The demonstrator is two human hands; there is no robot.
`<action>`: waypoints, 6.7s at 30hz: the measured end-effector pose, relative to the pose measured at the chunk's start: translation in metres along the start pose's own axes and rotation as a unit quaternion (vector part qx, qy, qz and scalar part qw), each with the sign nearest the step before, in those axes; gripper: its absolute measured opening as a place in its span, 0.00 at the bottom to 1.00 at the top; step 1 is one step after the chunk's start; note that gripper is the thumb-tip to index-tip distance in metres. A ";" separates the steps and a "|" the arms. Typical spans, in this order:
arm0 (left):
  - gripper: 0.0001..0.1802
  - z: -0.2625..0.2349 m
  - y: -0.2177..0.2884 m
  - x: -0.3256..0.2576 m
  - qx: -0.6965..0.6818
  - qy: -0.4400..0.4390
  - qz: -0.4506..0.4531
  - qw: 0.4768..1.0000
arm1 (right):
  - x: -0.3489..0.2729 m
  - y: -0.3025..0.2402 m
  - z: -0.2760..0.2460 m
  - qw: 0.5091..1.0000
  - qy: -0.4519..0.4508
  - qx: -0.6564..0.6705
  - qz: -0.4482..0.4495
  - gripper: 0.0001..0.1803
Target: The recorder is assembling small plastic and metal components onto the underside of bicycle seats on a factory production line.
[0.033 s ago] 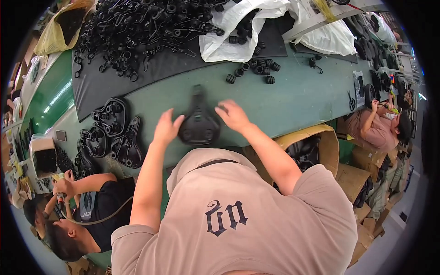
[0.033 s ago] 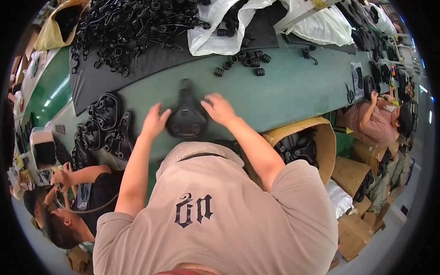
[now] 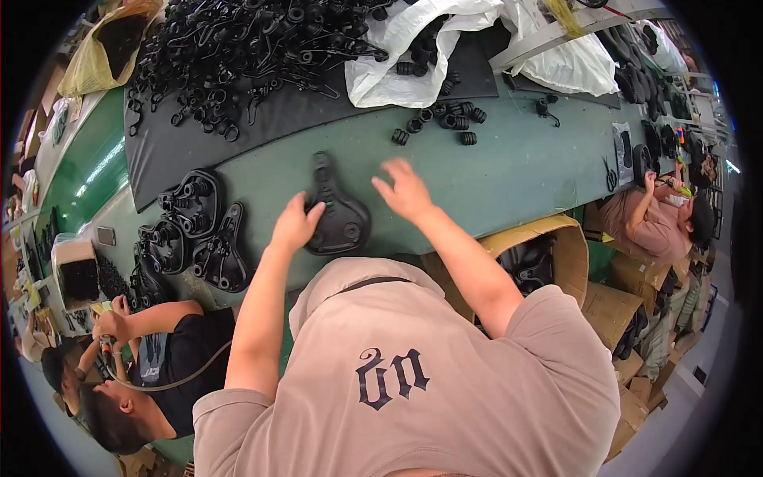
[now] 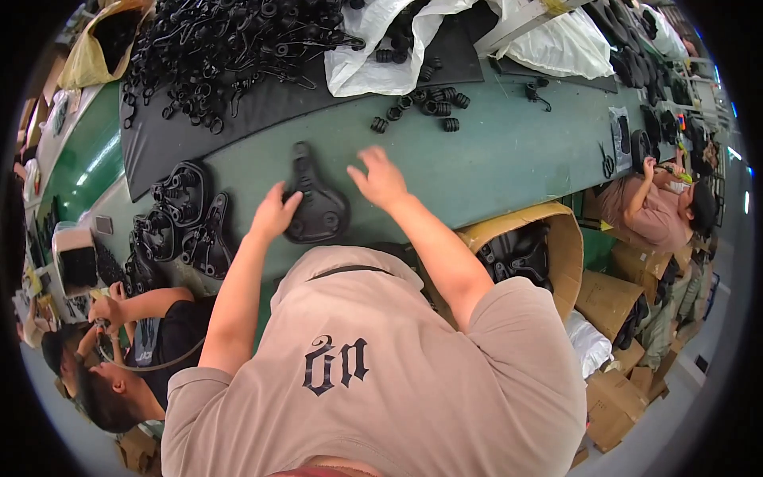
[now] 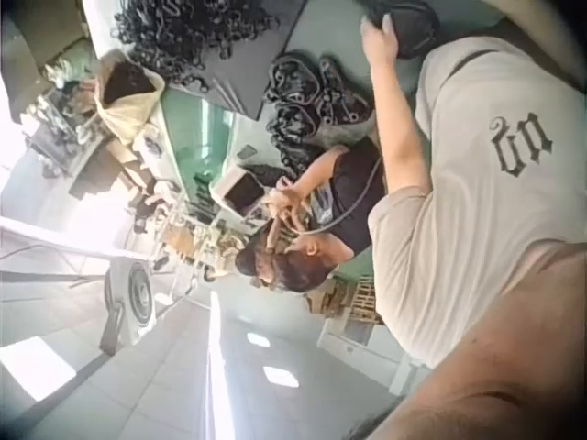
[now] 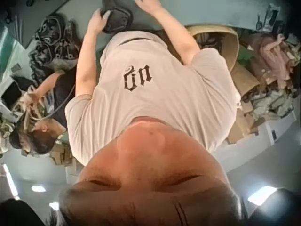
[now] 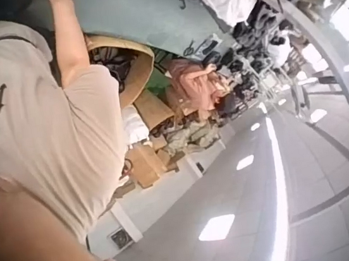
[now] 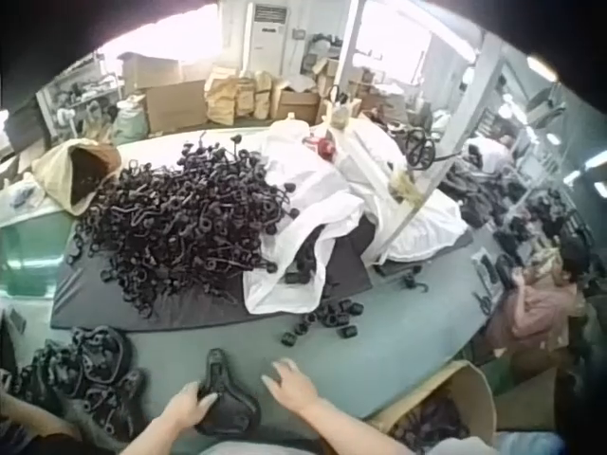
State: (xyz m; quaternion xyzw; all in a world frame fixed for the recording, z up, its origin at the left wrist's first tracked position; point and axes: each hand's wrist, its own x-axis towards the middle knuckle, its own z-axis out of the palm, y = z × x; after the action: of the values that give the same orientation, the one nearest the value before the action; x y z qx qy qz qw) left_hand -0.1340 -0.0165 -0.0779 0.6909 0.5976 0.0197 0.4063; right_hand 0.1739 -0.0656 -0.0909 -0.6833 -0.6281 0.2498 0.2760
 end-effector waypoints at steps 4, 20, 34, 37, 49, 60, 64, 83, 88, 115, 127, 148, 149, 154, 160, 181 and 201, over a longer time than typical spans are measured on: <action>0.36 0.015 -0.009 0.005 0.070 0.002 -0.013 0.997 | 0.074 0.016 -0.026 0.968 -0.006 -0.217 0.122 0.36; 0.27 0.009 0.053 0.018 -0.442 0.012 0.055 0.895 | 0.043 -0.074 0.002 0.964 -0.101 0.245 -0.036 0.28; 0.23 -0.024 -0.022 -0.052 0.184 0.083 0.287 0.937 | -0.015 -0.084 0.049 0.936 -0.283 -0.093 -0.189 0.10; 0.23 -0.021 -0.014 -0.045 0.173 0.121 0.272 0.939 | 0.002 -0.083 0.043 0.940 -0.238 -0.147 -0.196 0.13; 0.33 -0.091 -0.074 0.163 -0.132 0.397 -0.173 0.892 | 0.194 -0.129 0.063 0.960 -0.164 -0.046 -0.224 0.20; 0.14 -0.091 -0.077 0.148 -0.191 0.312 -0.140 0.920 | 0.303 -0.146 0.171 0.871 -0.142 -0.320 -0.344 0.04; 0.14 -0.035 -0.087 0.077 -0.225 0.283 -0.129 0.923 | 0.309 -0.157 0.153 0.897 -0.118 -0.213 -0.369 0.07; 0.30 0.012 -0.091 -0.015 -0.052 0.220 -0.161 0.961 | 0.151 -0.210 0.049 0.938 -0.197 0.019 -0.286 0.06; 0.27 0.009 -0.099 -0.015 -0.059 0.262 -0.104 0.958 | 0.137 -0.130 -0.044 0.978 -0.143 0.154 0.005 0.09; 0.31 0.003 0.013 -0.066 0.056 0.091 0.109 0.988 | 0.056 -0.030 -0.038 0.911 -0.246 0.160 0.288 0.23; 0.26 0.003 -0.009 -0.049 -0.124 0.087 0.115 0.982 | 0.160 -0.118 0.045 0.799 -0.301 0.321 0.409 0.19; 0.30 0.030 0.030 0.011 -0.108 0.333 -0.112 0.930 | 0.057 -0.104 0.086 0.981 -0.094 -0.069 -0.151 0.44; 0.29 0.035 0.029 0.015 -0.055 0.392 -0.081 0.915 | 0.059 -0.104 0.089 0.987 -0.075 -0.052 -0.135 0.43; 0.23 0.031 0.011 0.031 -0.019 0.404 -0.056 0.913 | 0.071 -0.106 0.101 0.985 -0.059 -0.112 -0.118 0.42; 0.30 0.016 -0.006 0.027 -0.220 0.270 -0.138 0.927 | 0.069 -0.091 0.091 0.992 -0.102 0.077 -0.014 0.42; 0.25 -0.253 -0.190 0.075 -0.408 0.505 -0.273 0.710 | -0.052 0.059 0.027 0.925 -0.267 0.050 0.267 0.15; 0.22 -0.206 -0.130 0.037 -0.181 0.596 -0.097 0.776 | -0.131 0.051 -0.007 0.919 -0.318 -0.016 0.231 0.18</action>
State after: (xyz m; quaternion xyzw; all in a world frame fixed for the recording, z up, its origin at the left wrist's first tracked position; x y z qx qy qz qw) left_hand -0.3347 0.1201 -0.0335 0.3931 0.7692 0.4963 0.0859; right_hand 0.2044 -0.1992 -0.1219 -0.6983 -0.5111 0.5009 -0.0148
